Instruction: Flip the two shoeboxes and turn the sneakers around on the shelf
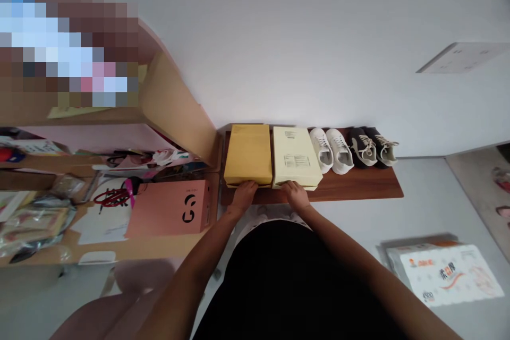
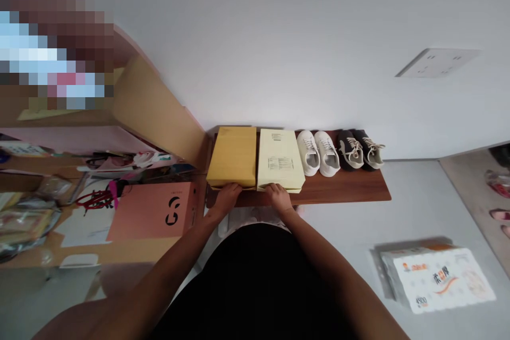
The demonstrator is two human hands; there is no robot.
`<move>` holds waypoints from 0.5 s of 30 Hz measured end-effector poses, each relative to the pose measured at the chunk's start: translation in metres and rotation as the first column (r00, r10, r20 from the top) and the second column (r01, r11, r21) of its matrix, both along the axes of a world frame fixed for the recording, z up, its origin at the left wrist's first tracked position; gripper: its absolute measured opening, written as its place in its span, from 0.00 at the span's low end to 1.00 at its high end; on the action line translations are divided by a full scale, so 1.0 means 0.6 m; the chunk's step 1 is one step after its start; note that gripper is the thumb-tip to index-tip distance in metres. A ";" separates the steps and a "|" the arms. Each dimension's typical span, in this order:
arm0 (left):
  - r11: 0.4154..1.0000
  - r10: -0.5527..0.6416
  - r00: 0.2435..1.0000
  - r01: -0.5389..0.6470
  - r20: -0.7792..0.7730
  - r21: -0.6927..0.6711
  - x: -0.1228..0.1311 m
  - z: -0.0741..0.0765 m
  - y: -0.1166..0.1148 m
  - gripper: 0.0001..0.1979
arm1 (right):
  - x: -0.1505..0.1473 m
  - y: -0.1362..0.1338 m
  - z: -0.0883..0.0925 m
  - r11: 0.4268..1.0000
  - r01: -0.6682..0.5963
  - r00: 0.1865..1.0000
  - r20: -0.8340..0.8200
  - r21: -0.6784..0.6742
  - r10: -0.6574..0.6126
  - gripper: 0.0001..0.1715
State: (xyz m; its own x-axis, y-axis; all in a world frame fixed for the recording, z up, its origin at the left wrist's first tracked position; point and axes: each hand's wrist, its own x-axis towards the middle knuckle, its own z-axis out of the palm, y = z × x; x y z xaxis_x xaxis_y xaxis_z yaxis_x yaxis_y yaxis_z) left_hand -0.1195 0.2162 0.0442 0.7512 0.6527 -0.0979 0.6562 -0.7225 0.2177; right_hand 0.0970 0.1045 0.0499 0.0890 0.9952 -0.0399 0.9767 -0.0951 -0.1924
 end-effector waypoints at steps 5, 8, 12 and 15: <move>0.995 -0.002 0.998 -0.005 -0.070 -0.104 0.008 -0.025 0.010 0.15 | 0.009 0.014 -0.028 0.962 0.008 1.000 -0.009 -0.273 -0.011 0.18; 0.984 0.041 0.996 -0.054 -0.080 -0.168 0.020 -0.031 0.028 0.16 | 0.022 0.029 -0.035 0.925 0.063 0.996 -0.030 -0.374 -0.080 0.19; 0.968 0.083 0.994 -0.097 -0.070 -0.232 0.030 -0.037 0.039 0.15 | 0.031 0.041 -0.039 0.919 0.064 0.994 -0.052 -0.390 -0.091 0.18; 0.959 0.130 0.989 -0.142 -0.066 -0.246 0.033 -0.042 0.033 0.14 | 0.035 0.036 -0.040 0.920 0.053 0.994 -0.065 -0.388 -0.085 0.18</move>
